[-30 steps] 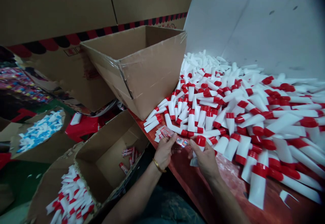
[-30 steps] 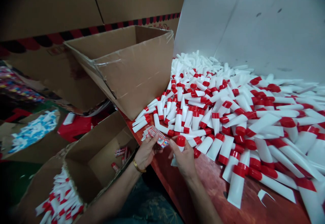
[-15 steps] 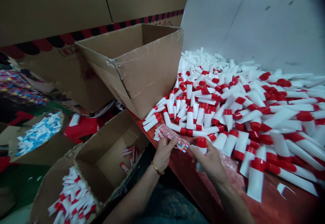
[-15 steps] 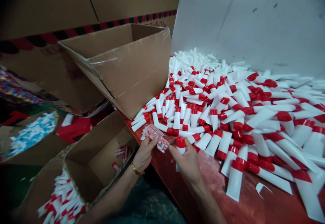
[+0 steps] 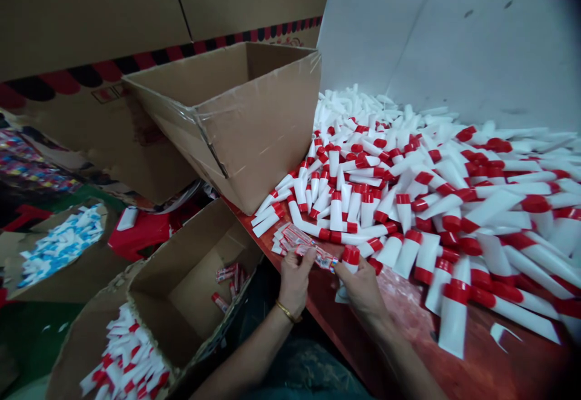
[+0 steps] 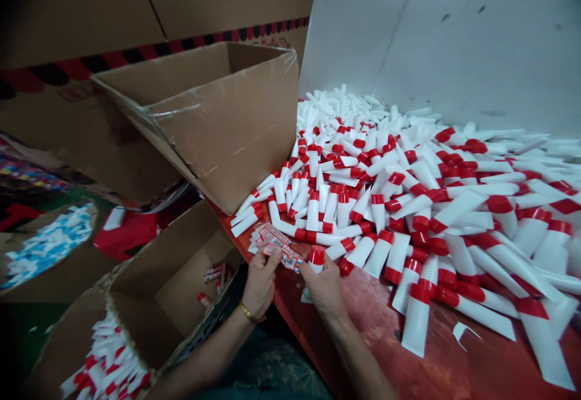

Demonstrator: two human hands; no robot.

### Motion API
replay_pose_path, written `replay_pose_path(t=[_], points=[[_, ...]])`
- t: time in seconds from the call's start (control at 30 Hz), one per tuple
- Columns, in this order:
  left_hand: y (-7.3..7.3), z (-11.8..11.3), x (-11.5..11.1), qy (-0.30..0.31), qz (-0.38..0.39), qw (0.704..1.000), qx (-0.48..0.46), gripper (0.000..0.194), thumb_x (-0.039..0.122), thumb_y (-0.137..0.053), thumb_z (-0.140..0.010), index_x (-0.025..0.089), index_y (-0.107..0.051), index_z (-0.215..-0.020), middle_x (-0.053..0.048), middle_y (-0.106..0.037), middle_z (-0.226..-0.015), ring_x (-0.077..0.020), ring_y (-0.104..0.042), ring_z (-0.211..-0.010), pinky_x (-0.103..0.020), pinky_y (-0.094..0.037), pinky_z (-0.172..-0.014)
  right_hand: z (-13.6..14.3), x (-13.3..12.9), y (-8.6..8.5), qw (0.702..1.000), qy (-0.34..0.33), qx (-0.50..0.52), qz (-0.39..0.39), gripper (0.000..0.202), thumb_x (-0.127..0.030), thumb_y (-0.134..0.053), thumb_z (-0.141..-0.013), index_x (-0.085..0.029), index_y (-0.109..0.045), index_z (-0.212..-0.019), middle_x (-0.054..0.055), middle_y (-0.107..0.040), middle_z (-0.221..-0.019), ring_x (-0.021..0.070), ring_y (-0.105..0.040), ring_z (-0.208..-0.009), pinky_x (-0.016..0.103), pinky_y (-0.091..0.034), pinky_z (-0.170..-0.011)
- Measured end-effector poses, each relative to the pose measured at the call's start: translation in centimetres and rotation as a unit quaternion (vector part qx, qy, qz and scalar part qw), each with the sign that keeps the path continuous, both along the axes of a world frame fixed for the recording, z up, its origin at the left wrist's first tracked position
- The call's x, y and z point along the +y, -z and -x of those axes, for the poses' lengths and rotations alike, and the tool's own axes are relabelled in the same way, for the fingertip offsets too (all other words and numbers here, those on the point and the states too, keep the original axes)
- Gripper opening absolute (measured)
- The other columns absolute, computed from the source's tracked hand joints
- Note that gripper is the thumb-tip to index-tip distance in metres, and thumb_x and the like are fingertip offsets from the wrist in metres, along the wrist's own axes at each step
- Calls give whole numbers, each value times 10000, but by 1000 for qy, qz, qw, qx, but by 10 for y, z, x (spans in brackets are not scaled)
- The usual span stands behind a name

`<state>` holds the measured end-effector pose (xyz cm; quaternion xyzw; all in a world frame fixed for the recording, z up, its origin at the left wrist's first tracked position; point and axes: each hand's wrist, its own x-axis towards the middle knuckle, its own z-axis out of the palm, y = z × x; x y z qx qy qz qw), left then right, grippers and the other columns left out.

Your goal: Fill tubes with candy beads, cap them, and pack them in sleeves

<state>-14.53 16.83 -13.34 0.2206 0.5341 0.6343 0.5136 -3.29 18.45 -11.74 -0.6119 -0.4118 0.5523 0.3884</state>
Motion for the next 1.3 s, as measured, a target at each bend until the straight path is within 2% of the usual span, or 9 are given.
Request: replay_pose_path(t=[0.1, 0.2, 0.33, 0.53, 0.63, 0.77, 0.9, 1.03, 1.3], points=[[4, -4, 2, -9, -2, 998, -67, 256, 387, -663, -685, 149, -611, -762, 11, -615, -716, -110, -536, -680, -233, -434, -700, -3, -2, 1, 998, -21, -20, -58, 277, -367, -691, -580, -169, -517, -668, -42, -510, -492, 106, -454, -412, 213, -375, -383], [6, -4, 1, 11, 3, 999, -52, 269, 389, -689, -655, 139, -612, -720, 7, -605, -685, -112, -527, -665, -229, -431, -690, -3, -1, -3, 995, 7, -17, -102, 282, -392, -676, -645, -162, -543, -739, -30, -536, -521, 109, -465, -435, 217, -387, -406], [1, -3, -1, -4, 12, 998, -67, 283, 390, -702, -642, 143, -600, -735, 9, -606, -681, -112, -536, -654, -227, -436, -670, -1, 0, -9, 997, 19, 0, -81, 312, -446, -663, -678, -178, -503, -693, -39, -504, -441, 112, -446, -394, 209, -358, -373], [-12, 3, 5, -30, 39, 977, -210, 382, 414, -742, -587, 173, -567, -826, 31, -604, -715, -96, -551, -614, -222, -450, -603, -12, -10, -12, 993, -95, -11, -64, 380, -561, -475, -781, -189, -487, -861, -24, -537, -536, 142, -497, -424, 239, -390, -388], [-10, 5, 5, -26, 44, 979, -198, 397, 420, -750, -574, 161, -572, -817, 30, -593, -699, -87, -538, -604, -212, -445, -601, -21, -17, -21, 980, -158, -62, -103, 367, -487, -383, -848, -184, -449, -1045, 13, -596, -708, 167, -565, -569, 266, -450, -503], [-3, 6, 2, 8, 9, 989, -147, 314, 408, -707, -639, 157, -579, -779, 28, -591, -683, -87, -528, -605, -216, -445, -636, -25, -24, -35, 934, -254, -200, -154, 302, -390, -403, -871, -196, -444, -1098, 49, -618, -889, 198, -581, -775, 300, -449, -687], [0, 7, 2, 30, -27, 995, -86, 252, 361, -682, -683, 155, -593, -798, 17, -613, -725, -97, -549, -670, -209, -441, -689, -22, -24, -37, 912, -302, -231, -153, 296, -375, -405, -878, -205, -443, -1118, 64, -622, -957, 211, -589, -824, 335, -446, -754], [-6, 3, -1, 69, -13, 992, -102, 324, 399, -654, -700, 150, -587, -897, -28, -655, -773, -148, -605, -722, -263, -460, -726, -19, -20, -30, 910, -311, -216, -169, 438, -375, -466, -846, -200, -366, -1235, 99, -578, -1123, 233, -577, -956, 367, -447, -812], [-10, -13, -7, 79, 12, 984, -159, 380, 294, -731, -631, 163, -562, -945, -27, -676, -845, -144, -619, -785, -248, -463, -745, -13, -21, -13, 915, -240, -268, -184, 611, -381, -488, -810, -149, -253, -1324, 140, -599, -1106, 267, -614, -911, 379, -485, -738]])
